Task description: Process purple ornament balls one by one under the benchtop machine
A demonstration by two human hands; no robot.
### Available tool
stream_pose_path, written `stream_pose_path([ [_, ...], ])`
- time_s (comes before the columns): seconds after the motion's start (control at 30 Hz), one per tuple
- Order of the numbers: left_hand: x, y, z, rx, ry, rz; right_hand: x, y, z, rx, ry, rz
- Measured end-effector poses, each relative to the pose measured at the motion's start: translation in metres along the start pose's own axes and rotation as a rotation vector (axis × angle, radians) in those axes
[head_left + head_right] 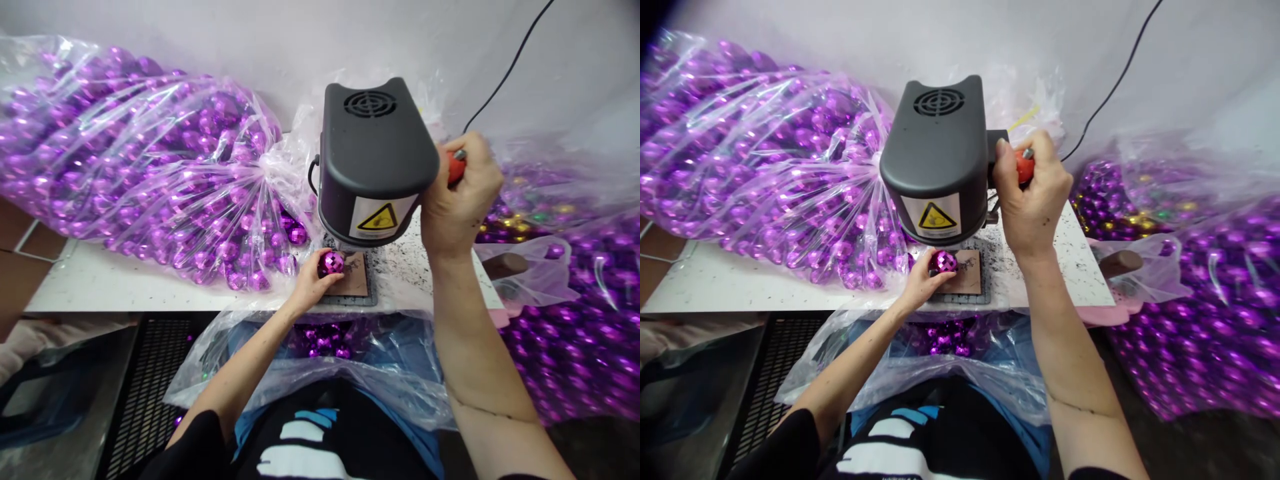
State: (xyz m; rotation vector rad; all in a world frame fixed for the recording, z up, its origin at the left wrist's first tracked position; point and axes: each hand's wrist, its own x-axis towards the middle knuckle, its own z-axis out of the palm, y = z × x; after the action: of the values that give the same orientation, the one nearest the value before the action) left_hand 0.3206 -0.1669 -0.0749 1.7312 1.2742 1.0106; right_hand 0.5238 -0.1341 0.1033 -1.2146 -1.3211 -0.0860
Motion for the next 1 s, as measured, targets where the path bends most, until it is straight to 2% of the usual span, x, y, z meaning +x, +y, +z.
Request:
stream_pose_path([
  [0.1,-0.002,-0.003,0.009,0.158,0.052,0.109,0.0,0.0,0.0,0.009,-0.009,0.01],
  [0.23,-0.004,-0.005,0.018,0.3,0.098,0.178,0.0,0.0,0.0,0.007,-0.008,0.007],
  [0.4,-0.004,-0.001,0.02,0.382,-0.01,0.267,0.0,0.0,0.0,-0.001,0.015,-0.02],
  [0.57,-0.002,0.008,0.024,0.372,-0.042,0.192,-0.002,-0.001,-0.001,0.021,0.015,-0.029],
  [0.7,0.001,0.01,0.031,0.326,0.028,0.077,-0.001,-0.003,-0.001,0.045,0.011,-0.003],
  [0.87,-0.004,0.006,0.035,0.335,0.005,0.138,-0.001,-0.007,-0.004,-0.013,0.011,-0.019],
  [1.0,-0.006,0.002,0.033,0.356,-0.03,0.159,-0.017,-0.008,-0.014,-0.107,0.071,-0.171],
])
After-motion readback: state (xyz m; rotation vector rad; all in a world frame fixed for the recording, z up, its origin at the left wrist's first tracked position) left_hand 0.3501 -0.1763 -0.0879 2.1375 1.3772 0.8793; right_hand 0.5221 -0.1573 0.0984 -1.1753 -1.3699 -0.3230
